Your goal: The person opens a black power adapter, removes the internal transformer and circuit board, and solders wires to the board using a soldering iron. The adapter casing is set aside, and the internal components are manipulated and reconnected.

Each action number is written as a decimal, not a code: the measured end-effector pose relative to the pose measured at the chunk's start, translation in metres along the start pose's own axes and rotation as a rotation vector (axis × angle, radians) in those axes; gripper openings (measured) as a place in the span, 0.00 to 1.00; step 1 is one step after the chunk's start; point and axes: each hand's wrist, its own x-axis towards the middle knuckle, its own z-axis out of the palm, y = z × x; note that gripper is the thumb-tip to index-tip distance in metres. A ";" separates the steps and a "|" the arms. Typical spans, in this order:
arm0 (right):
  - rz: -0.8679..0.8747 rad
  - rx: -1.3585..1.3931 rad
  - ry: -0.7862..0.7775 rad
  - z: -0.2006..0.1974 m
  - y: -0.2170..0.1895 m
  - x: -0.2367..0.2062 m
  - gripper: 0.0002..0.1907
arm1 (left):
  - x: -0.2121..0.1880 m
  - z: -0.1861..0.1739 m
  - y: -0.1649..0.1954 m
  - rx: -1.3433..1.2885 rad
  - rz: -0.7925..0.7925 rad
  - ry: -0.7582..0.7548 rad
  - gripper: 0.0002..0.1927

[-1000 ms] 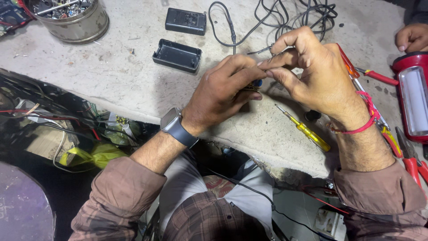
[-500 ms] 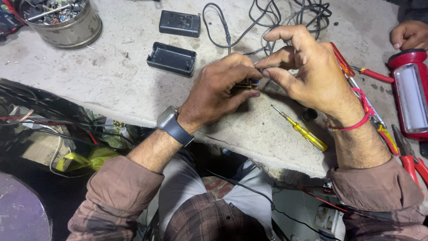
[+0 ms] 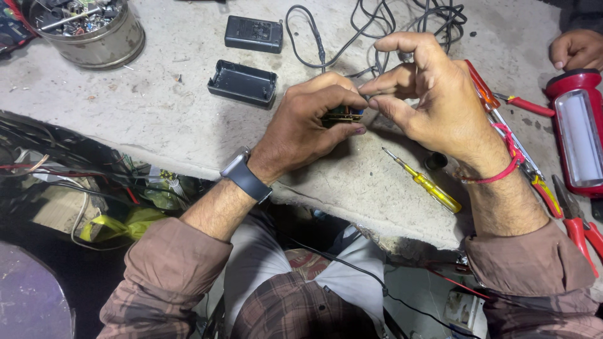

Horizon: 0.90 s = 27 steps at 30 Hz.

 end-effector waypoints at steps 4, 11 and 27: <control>-0.008 0.064 0.023 -0.004 -0.005 -0.001 0.32 | -0.002 0.001 0.002 -0.013 0.017 0.018 0.17; 0.048 -0.088 0.547 -0.022 -0.043 -0.092 0.23 | 0.001 0.003 0.006 0.037 0.026 0.045 0.16; 0.541 -0.038 1.810 0.063 0.017 -0.351 0.18 | 0.017 0.024 -0.004 0.023 -0.004 0.102 0.16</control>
